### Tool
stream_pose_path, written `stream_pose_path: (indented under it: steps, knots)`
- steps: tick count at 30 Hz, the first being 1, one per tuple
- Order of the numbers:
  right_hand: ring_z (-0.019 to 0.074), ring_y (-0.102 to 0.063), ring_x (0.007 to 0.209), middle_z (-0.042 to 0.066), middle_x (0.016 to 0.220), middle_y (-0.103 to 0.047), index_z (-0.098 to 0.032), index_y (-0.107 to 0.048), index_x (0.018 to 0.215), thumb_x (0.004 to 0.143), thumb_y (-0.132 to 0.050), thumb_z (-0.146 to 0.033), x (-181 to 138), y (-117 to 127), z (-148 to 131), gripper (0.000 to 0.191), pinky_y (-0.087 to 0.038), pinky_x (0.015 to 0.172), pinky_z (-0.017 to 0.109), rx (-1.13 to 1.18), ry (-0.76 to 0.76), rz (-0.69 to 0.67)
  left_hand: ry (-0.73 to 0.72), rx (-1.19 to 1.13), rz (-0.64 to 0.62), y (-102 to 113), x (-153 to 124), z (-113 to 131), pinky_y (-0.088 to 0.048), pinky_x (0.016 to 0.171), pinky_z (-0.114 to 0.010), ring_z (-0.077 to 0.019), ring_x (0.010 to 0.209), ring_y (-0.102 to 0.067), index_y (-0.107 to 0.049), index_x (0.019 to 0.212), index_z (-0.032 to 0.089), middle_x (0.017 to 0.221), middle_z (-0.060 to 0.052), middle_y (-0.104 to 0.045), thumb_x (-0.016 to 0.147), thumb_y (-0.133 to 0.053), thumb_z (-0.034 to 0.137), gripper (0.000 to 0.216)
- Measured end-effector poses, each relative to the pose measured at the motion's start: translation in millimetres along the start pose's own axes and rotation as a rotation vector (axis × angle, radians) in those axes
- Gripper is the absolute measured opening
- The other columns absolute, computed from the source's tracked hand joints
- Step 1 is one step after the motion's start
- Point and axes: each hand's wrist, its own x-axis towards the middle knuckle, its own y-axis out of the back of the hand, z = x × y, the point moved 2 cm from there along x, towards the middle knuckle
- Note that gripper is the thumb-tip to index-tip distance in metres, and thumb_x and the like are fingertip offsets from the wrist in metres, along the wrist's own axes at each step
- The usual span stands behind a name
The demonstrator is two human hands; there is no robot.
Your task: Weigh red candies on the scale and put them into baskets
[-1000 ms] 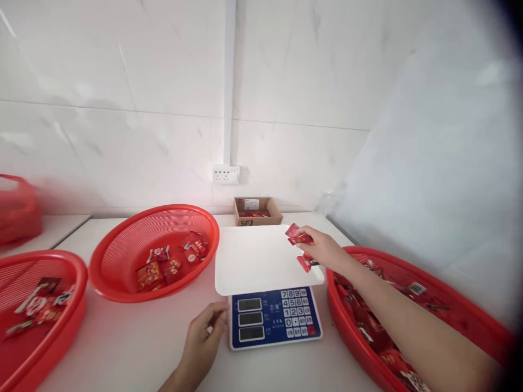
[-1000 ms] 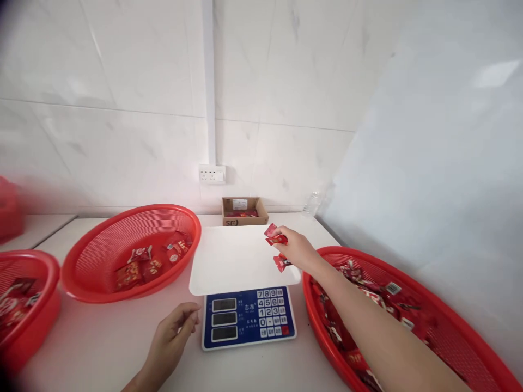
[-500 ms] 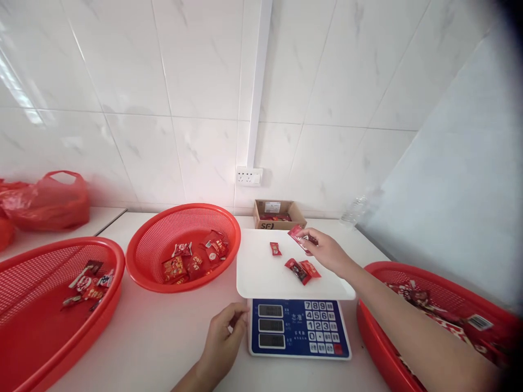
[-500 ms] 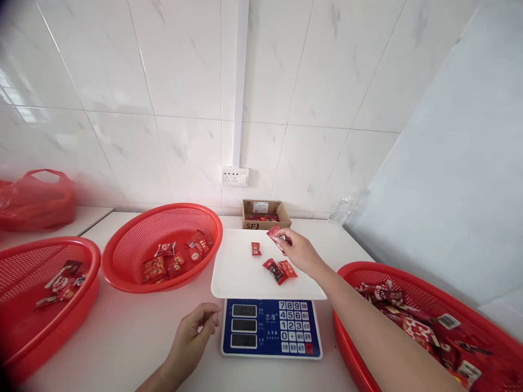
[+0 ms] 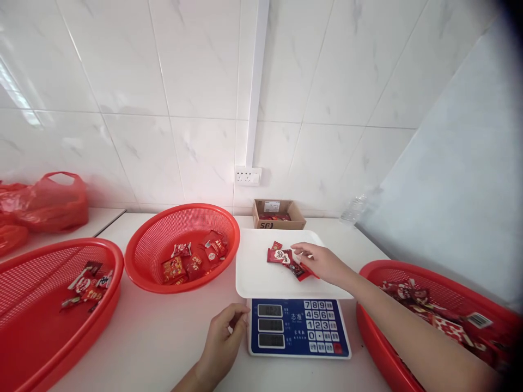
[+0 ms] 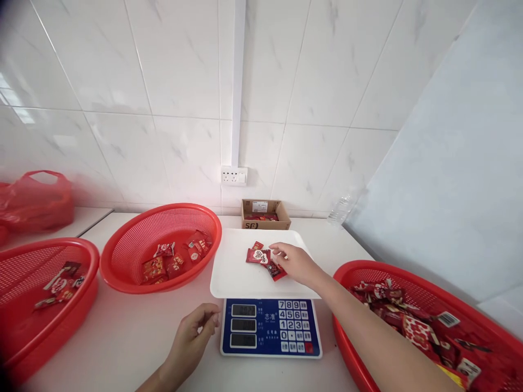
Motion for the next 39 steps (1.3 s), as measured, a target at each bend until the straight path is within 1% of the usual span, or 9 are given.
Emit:
stream_pose_path:
  steps: [7,12,16,19,23,26,29,32,39]
  knots:
    - [0.0213,-0.056,0.101,0.002,0.095,-0.07,-0.026,-0.07,0.082,0.081,-0.044,-0.028,-9,-6,-17,0.027,-0.043,0.09,0.035,-0.138,0.207,-0.176,-0.004,0.008,-0.024,-1,0,3,-0.044,0.058,-0.022,-0.0134,0.06,-0.052,-0.063,0.083,0.017,0.068,-0.002,-0.061,0.082,-0.05,0.033,0.021]
    - [0.0242,-0.053,0.105,0.005,0.109,-0.063,-0.026,-0.064,0.102,0.073,-0.056,-0.031,-12,-2,-15,0.031,-0.042,0.09,0.037,-0.157,0.139,-0.175,0.02,-0.005,-0.025,-2,-1,4,-0.044,0.058,-0.023,-0.0143,0.061,-0.053,-0.064,0.082,0.017,0.07,-0.003,-0.063,0.082,-0.05,0.036,0.024]
    - [0.0228,-0.055,0.1,0.005,0.114,-0.059,-0.027,-0.06,0.106,0.067,-0.056,-0.018,-8,-7,-5,0.041,-0.043,0.085,0.034,-0.22,0.127,-0.189,0.025,-0.021,-0.026,-3,-1,4,-0.044,0.059,-0.023,-0.0149,0.062,-0.054,-0.064,0.081,0.017,0.069,-0.003,-0.063,0.081,-0.051,0.038,0.025]
    - [0.0211,-0.059,0.092,0.007,0.108,-0.06,-0.024,-0.06,0.102,0.075,-0.05,-0.023,0,-11,2,0.029,-0.044,0.08,0.032,-0.278,0.052,-0.063,0.036,-0.043,-0.026,-3,0,5,-0.044,0.059,-0.023,-0.0153,0.063,-0.055,-0.064,0.08,0.017,0.068,-0.004,-0.063,0.081,-0.052,0.039,0.025]
    - [0.0212,-0.061,0.093,0.01,0.123,-0.054,-0.022,-0.055,0.114,0.084,-0.042,-0.037,9,-9,5,0.036,-0.045,0.08,0.032,-0.307,-0.067,0.067,0.029,-0.052,-0.02,-3,1,6,-0.044,0.06,-0.023,-0.015,0.062,-0.055,-0.064,0.08,0.017,0.068,-0.003,-0.063,0.08,-0.053,0.037,0.023]
    - [0.0289,-0.057,0.104,0.012,0.127,-0.053,-0.023,-0.053,0.118,0.084,-0.04,-0.044,10,-3,8,0.043,-0.046,0.076,0.038,-0.408,-0.143,0.014,0.023,-0.053,-0.008,-2,1,6,-0.044,0.059,-0.022,-0.0147,0.061,-0.054,-0.063,0.081,0.017,0.067,-0.003,-0.062,0.08,-0.053,0.036,0.021]
    - [0.0321,-0.058,0.102,0.015,0.123,-0.057,-0.021,-0.053,0.119,0.085,-0.034,-0.049,6,0,11,0.047,-0.045,0.075,0.043,-0.436,-0.201,-0.088,0.02,-0.055,-0.027,-2,0,7,-0.044,0.059,-0.022,-0.0145,0.061,-0.054,-0.063,0.081,0.017,0.067,-0.002,-0.062,0.081,-0.051,0.036,0.023]
    - [0.0299,-0.059,0.103,0.017,0.117,-0.061,-0.017,-0.054,0.117,0.086,-0.033,-0.046,6,-2,11,0.047,-0.044,0.082,0.04,-0.376,-0.164,-0.095,0.008,-0.04,-0.044,-3,-1,8,-0.044,0.059,-0.022,-0.0143,0.062,-0.054,-0.064,0.08,0.017,0.067,-0.002,-0.062,0.082,-0.051,0.036,0.023]
    - [0.0247,-0.053,0.112,0.013,0.126,-0.055,-0.016,-0.055,0.117,0.083,-0.043,-0.038,15,-16,-6,0.043,-0.041,0.094,0.036,-0.206,0.028,-0.043,-0.005,-0.037,-0.046,-3,-1,6,-0.044,0.06,-0.022,-0.0145,0.063,-0.056,-0.064,0.082,0.017,0.07,-0.003,-0.064,0.082,-0.051,0.035,0.022]
